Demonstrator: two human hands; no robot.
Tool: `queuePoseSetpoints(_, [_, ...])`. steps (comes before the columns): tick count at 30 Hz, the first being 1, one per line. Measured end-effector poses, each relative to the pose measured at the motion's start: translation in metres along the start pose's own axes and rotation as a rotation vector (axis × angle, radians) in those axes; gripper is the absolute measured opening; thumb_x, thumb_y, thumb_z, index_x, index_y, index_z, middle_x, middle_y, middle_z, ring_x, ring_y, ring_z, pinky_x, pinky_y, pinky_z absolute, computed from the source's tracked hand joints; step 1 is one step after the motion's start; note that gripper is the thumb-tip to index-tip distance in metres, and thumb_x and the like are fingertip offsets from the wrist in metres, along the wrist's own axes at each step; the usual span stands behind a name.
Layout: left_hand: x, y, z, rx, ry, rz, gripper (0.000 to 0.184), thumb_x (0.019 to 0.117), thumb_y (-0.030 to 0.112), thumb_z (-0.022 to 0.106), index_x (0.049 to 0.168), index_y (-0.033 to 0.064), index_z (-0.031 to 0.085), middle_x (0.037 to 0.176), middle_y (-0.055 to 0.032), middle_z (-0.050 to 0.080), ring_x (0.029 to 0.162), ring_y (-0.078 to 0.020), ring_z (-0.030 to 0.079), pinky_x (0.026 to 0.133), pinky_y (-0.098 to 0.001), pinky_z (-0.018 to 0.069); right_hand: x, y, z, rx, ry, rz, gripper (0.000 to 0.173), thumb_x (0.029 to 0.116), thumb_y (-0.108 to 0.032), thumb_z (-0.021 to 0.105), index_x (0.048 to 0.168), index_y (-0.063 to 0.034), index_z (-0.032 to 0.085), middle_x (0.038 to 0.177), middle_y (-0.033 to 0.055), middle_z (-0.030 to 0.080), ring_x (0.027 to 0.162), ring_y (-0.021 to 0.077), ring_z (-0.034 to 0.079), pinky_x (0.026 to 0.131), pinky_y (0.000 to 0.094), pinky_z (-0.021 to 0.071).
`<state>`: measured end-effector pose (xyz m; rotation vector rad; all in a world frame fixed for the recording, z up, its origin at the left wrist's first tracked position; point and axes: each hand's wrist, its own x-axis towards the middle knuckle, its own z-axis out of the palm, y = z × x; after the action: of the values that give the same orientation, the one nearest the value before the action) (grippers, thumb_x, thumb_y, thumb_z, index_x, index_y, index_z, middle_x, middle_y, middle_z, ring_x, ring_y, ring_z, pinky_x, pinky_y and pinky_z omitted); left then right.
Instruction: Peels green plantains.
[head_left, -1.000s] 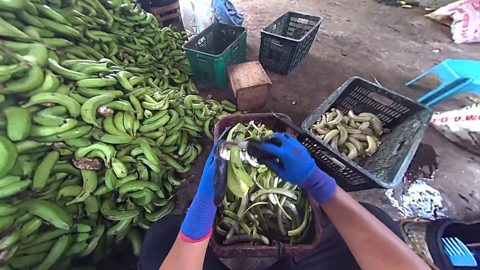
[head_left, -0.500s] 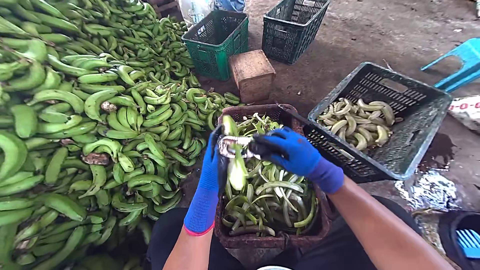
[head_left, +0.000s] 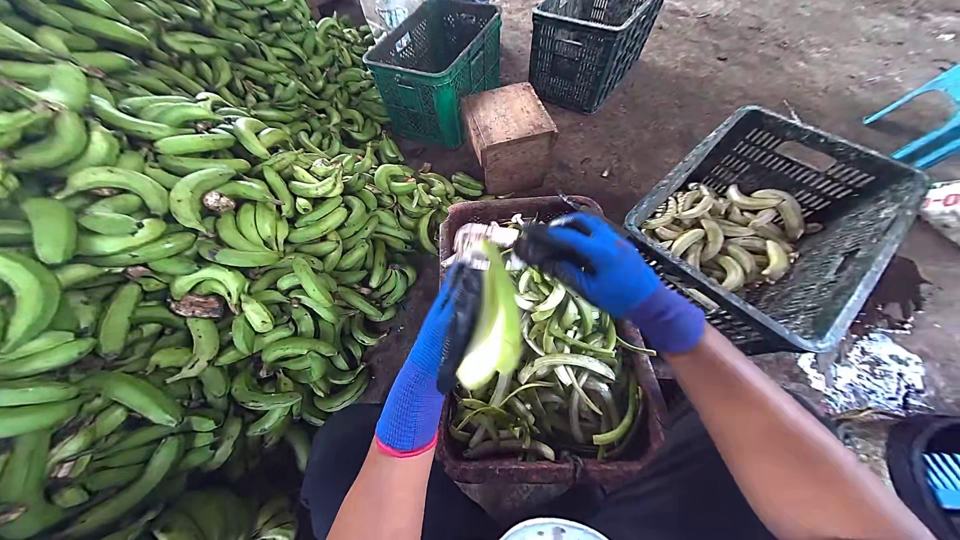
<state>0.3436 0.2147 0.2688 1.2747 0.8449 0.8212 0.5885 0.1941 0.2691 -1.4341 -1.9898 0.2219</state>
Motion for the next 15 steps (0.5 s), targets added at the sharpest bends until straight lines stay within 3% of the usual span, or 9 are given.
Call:
queuePoseSetpoints(2, [-0.003,0.003,0.005,0.056,-0.132,-0.072,0.048,0.1070,0.031,0.037,0.153,0.0176,0.039,0.118,-0.0010,0.065,0.094,-0.0050,0.065,0.082,-0.0241,0.0561,0.007,0.011,-0.010,-0.028,0.026,0.102,0.047,0.0979,-0.023,0.060,0.145,-0.0166,0.060,0.130,0.0215,0.063,0.117,0.0395,0.062,0.096,0.0603,0.0504])
queuePoseSetpoints(5, [0.008,-0.007,0.002,-0.031,0.009,0.003,0.045,0.1076,0.028,0.038,0.150,0.0160,0.045,0.118,-0.0025,0.066,0.094,-0.0070,0.065,0.081,-0.0257,0.0560,-0.009,-0.005,-0.004,0.006,0.030,0.121,0.050,0.0981,-0.023,0.058,0.147,-0.0126,0.056,0.128,0.0210,0.063,0.112,0.0369,0.064,0.092,0.0576,0.0529])
queuePoseSetpoints(7, [0.015,-0.017,-0.001,-0.257,0.143,0.085,0.036,0.1106,0.031,0.032,0.135,0.0165,0.054,0.107,0.0008,0.070,0.087,-0.0060,0.067,0.074,-0.0241,0.0569,-0.023,-0.020,0.004,0.050,0.039,0.076,0.052,0.0962,-0.029,0.057,0.145,-0.0097,0.058,0.126,0.0188,0.065,0.111,0.0328,0.065,0.093,0.0519,0.0540])
queuePoseSetpoints(9, [0.015,-0.024,-0.004,-0.526,0.145,0.095,0.042,0.1097,0.046,0.028,0.126,0.0229,0.060,0.103,0.0054,0.070,0.086,-0.0037,0.067,0.072,-0.0228,0.0571,-0.029,-0.026,0.013,0.008,0.044,0.043,0.051,0.0961,-0.036,0.058,0.141,-0.0118,0.062,0.120,0.0166,0.067,0.106,0.0316,0.067,0.087,0.0509,0.0561])
queuePoseSetpoints(10, [0.017,-0.025,-0.001,-0.622,0.146,0.046,0.046,0.1084,0.052,0.027,0.123,0.0231,0.060,0.100,0.0051,0.070,0.083,-0.0047,0.068,0.069,-0.0235,0.0575,-0.030,-0.028,0.016,0.010,0.002,0.089,0.051,0.0968,-0.034,0.057,0.143,-0.0136,0.061,0.122,0.0173,0.067,0.107,0.0331,0.067,0.086,0.0533,0.0559])
queuePoseSetpoints(12, [0.023,-0.037,0.003,-0.762,0.098,-0.004,0.052,0.1079,0.054,0.024,0.123,0.0195,0.059,0.105,0.0032,0.069,0.088,-0.0066,0.067,0.074,-0.0246,0.0571,-0.028,-0.034,0.026,0.176,-0.127,0.261,0.050,0.1013,-0.019,0.056,0.151,-0.0137,0.052,0.131,0.0194,0.063,0.111,0.0344,0.065,0.090,0.0566,0.0535])
queuePoseSetpoints(13, [0.027,-0.048,0.005,-0.826,0.079,-0.007,0.055,0.1080,0.054,0.023,0.128,0.0171,0.059,0.109,0.0015,0.069,0.092,-0.0073,0.068,0.077,-0.0248,0.0572,-0.028,-0.037,0.034,0.307,-0.154,0.331,0.050,0.1026,-0.018,0.054,0.152,-0.0142,0.049,0.131,0.0156,0.064,0.109,0.0273,0.066,0.092,0.0499,0.0550])
queuePoseSetpoints(14, [0.030,-0.053,0.009,-0.884,0.101,0.000,0.056,0.1084,0.052,0.021,0.127,0.0153,0.059,0.108,0.0002,0.069,0.092,-0.0079,0.068,0.076,-0.0253,0.0571,-0.029,-0.041,0.043,0.438,-0.169,0.381,0.052,0.1025,-0.022,0.055,0.153,-0.0153,0.047,0.127,0.0116,0.066,0.101,0.0190,0.067,0.087,0.0408,0.0570])
queuePoseSetpoints(15, [0.032,-0.054,0.012,-0.897,0.130,0.018,0.055,0.1086,0.051,0.019,0.123,0.0161,0.059,0.105,0.0008,0.070,0.090,-0.0073,0.068,0.074,-0.0250,0.0570,-0.028,-0.047,0.050,0.547,-0.177,0.425,0.058,0.0988,-0.023,0.061,0.154,-0.0161,0.045,0.123,0.0109,0.067,0.099,0.0161,0.067,0.086,0.0377,0.0565])
